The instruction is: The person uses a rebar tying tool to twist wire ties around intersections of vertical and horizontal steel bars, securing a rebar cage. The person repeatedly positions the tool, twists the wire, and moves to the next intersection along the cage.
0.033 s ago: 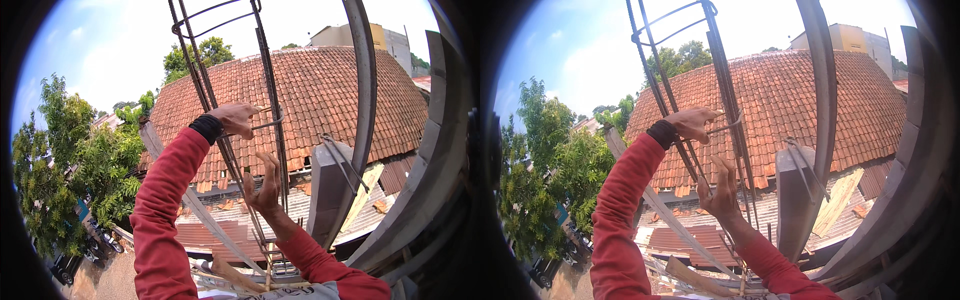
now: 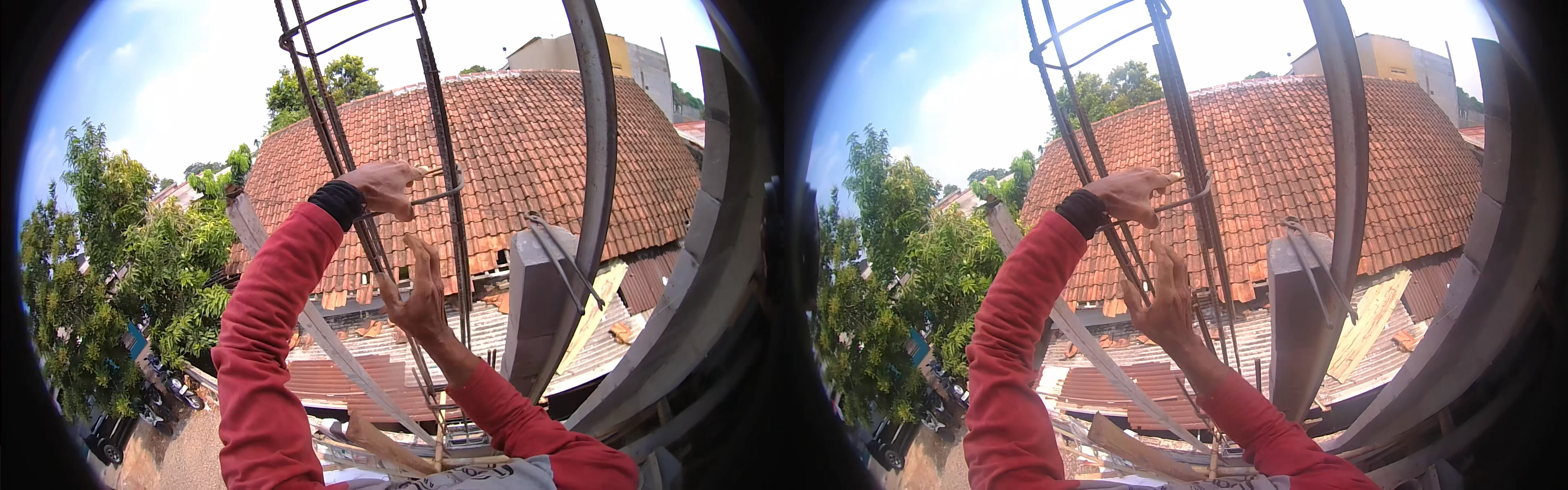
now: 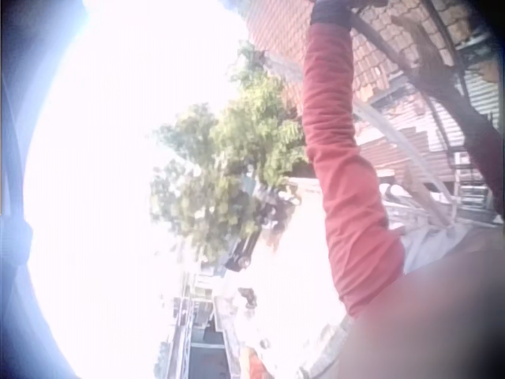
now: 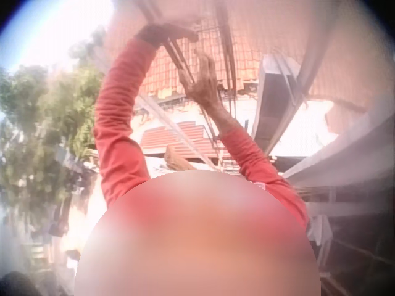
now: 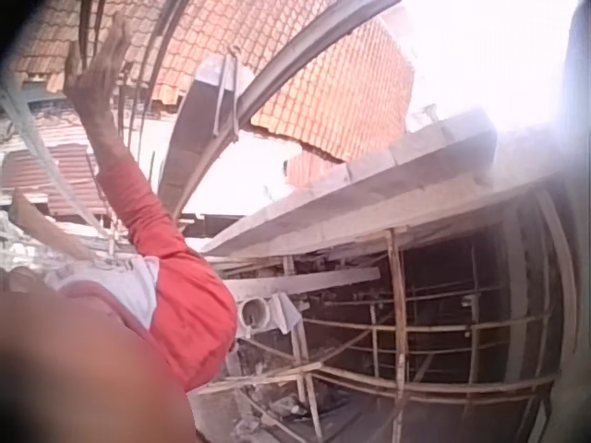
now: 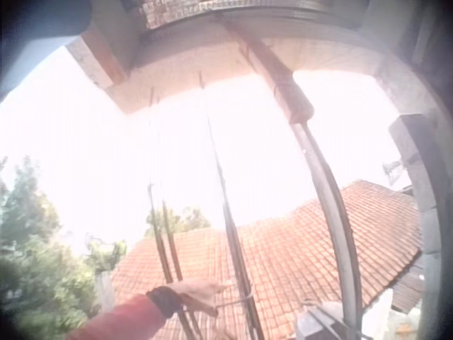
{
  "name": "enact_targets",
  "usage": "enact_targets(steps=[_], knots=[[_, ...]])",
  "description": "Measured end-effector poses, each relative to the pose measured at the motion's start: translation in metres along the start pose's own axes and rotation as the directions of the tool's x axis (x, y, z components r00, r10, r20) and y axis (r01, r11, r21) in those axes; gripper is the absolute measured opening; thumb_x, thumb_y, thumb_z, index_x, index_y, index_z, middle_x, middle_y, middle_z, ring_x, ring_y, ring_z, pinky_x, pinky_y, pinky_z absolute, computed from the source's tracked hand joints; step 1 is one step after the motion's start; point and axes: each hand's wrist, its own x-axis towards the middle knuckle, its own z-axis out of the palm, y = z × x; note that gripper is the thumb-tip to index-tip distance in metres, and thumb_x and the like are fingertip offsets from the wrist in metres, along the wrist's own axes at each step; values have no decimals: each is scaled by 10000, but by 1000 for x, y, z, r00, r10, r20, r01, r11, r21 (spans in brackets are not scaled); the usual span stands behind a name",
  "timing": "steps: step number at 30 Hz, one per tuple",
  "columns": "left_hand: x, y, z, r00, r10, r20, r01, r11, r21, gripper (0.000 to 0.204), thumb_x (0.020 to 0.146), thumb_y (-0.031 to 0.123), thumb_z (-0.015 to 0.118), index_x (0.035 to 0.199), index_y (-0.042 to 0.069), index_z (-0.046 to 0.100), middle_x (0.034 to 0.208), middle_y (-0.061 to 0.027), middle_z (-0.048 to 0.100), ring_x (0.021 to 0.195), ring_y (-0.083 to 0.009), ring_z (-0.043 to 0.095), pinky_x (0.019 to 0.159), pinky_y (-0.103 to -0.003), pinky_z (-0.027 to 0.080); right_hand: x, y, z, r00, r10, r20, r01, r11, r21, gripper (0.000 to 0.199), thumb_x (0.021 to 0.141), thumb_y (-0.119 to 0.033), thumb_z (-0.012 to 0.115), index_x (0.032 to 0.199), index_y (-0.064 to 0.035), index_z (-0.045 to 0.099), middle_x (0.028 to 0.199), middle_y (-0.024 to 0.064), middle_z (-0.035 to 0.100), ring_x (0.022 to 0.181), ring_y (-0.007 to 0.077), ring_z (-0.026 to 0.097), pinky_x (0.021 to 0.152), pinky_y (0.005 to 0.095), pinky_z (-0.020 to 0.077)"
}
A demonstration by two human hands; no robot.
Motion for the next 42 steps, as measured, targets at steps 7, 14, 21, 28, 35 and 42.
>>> enact_targets(steps=[7,14,21,28,35,42], knots=[[0,1,-8,998,45,-49,-41,997,69,1032,628,366,762,1542,-19,479,1249,-252,650,1174,-407,612,1018,-479,503,46,40,83,871,404,279,-459,871,175,757,905,-394,809,1420,60,489,1212,302,668,1157,445,670,993,497,519],[-1,-1,-11,994,79,-79,-74,995,64,814,639,336,760,1338,-45,589,1171,-255,663,1100,-398,655,948,-483,531,38,49,105,948,316,-21,-311,942,126,290,857,-167,753,1001,17,581,795,227,704,790,457,711,708,546,534],[2,0,-21,1000,23,16,-24,999,26,980,637,358,767,1515,-7,527,1369,-252,612,1297,-377,577,1095,-443,477,37,55,102,940,338,41,-340,933,114,223,909,-170,717,1038,-8,633,816,204,699,759,409,711,709,485,545],[0,-5,-21,1000,8,16,-9,997,79,962,669,381,760,1522,3,526,1383,-263,627,1289,-392,598,1115,-451,472,37,52,104,949,308,60,-314,939,141,316,876,-182,736,1073,-4,564,811,234,710,793,460,713,725,554,541],[-3,-6,-9,990,62,-130,-45,991,128,826,673,321,699,1437,23,597,1287,-221,701,1170,-381,683,969,-478,571,35,46,91,833,472,289,-527,837,151,767,870,-339,802,1426,71,468,1210,243,686,1069,376,709,952,492,538],[-26,8,-6,986,9,-169,27,977,210,1016,723,718,818,1361,-44,609,1319,-226,668,1236,-375,651,1056,-484,529,-10,31,50,869,429,249,-421,903,-86,937,929,-410,793,1595,50,321,1482,284,529,1361,401,553,1140,460,457]])
